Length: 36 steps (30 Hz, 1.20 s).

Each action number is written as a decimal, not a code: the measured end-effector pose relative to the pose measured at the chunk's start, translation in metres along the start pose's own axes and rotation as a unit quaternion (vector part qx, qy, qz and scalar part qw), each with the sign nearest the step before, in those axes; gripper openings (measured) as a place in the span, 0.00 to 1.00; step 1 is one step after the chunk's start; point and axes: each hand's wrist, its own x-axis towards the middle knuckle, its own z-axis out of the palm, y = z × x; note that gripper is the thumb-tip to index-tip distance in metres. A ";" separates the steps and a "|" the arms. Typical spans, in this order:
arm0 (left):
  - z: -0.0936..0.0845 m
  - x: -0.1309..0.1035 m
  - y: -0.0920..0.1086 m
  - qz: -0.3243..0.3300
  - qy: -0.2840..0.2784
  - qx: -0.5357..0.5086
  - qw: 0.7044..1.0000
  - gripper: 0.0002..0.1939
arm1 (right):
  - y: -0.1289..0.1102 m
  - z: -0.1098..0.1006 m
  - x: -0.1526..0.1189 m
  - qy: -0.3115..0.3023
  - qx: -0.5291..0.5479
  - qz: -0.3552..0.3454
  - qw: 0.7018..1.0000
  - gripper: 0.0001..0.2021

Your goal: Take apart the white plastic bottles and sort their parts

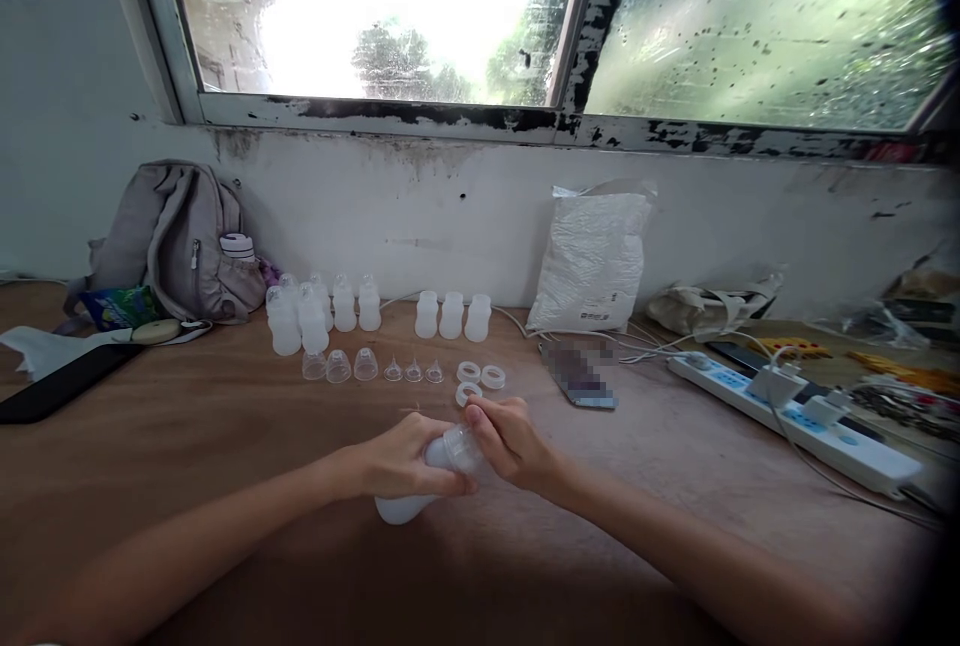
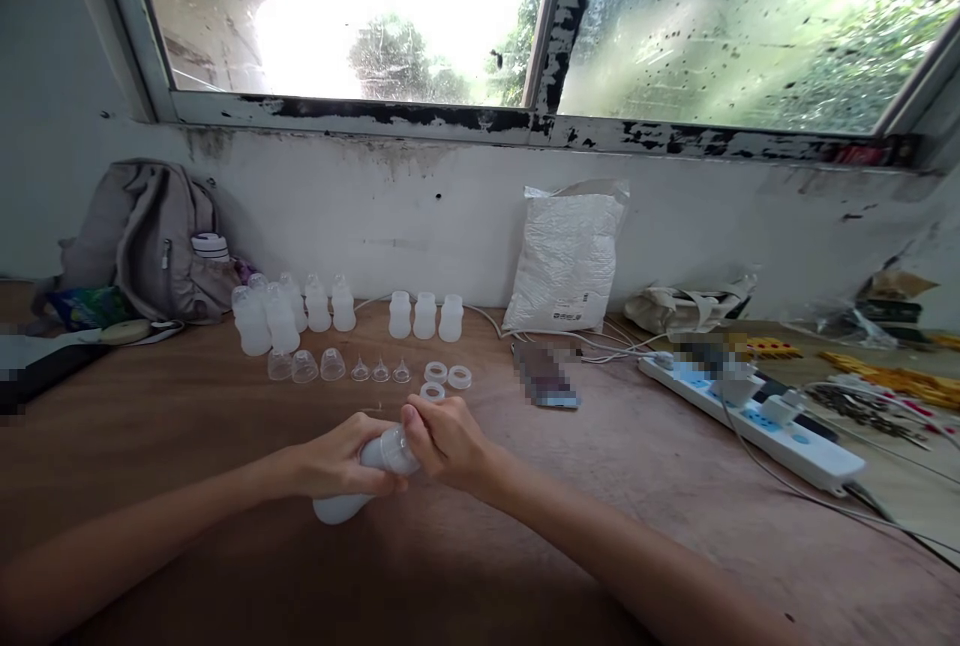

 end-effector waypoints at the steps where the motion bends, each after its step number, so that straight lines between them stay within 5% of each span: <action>1: -0.001 0.000 0.001 -0.002 0.015 0.034 0.999 0.13 | -0.001 -0.003 0.003 -0.006 -0.006 0.012 1.000 0.16; 9: -0.008 0.002 -0.009 -0.078 0.128 0.249 0.957 0.21 | 0.010 -0.013 0.014 -0.168 0.157 0.190 0.954 0.19; 16: -0.019 0.007 -0.015 -0.075 0.052 0.100 0.991 0.13 | 0.004 -0.023 0.015 -0.127 0.140 0.030 0.981 0.14; 20: -0.019 0.007 -0.015 -0.083 0.071 0.094 0.990 0.14 | 0.003 -0.027 0.016 -0.179 0.162 0.123 0.963 0.17; 24: -0.014 0.007 -0.017 -0.092 0.062 0.077 0.991 0.16 | 0.006 -0.027 0.016 -0.183 0.177 0.100 0.962 0.15; 28: -0.014 0.008 -0.020 -0.105 0.060 0.049 0.991 0.17 | 0.009 -0.026 0.016 -0.199 0.200 0.169 0.944 0.17; 36: -0.028 0.006 -0.016 -0.106 -0.041 -0.161 0.980 0.17 | 0.016 -0.033 0.020 -0.174 0.273 0.098 0.941 0.18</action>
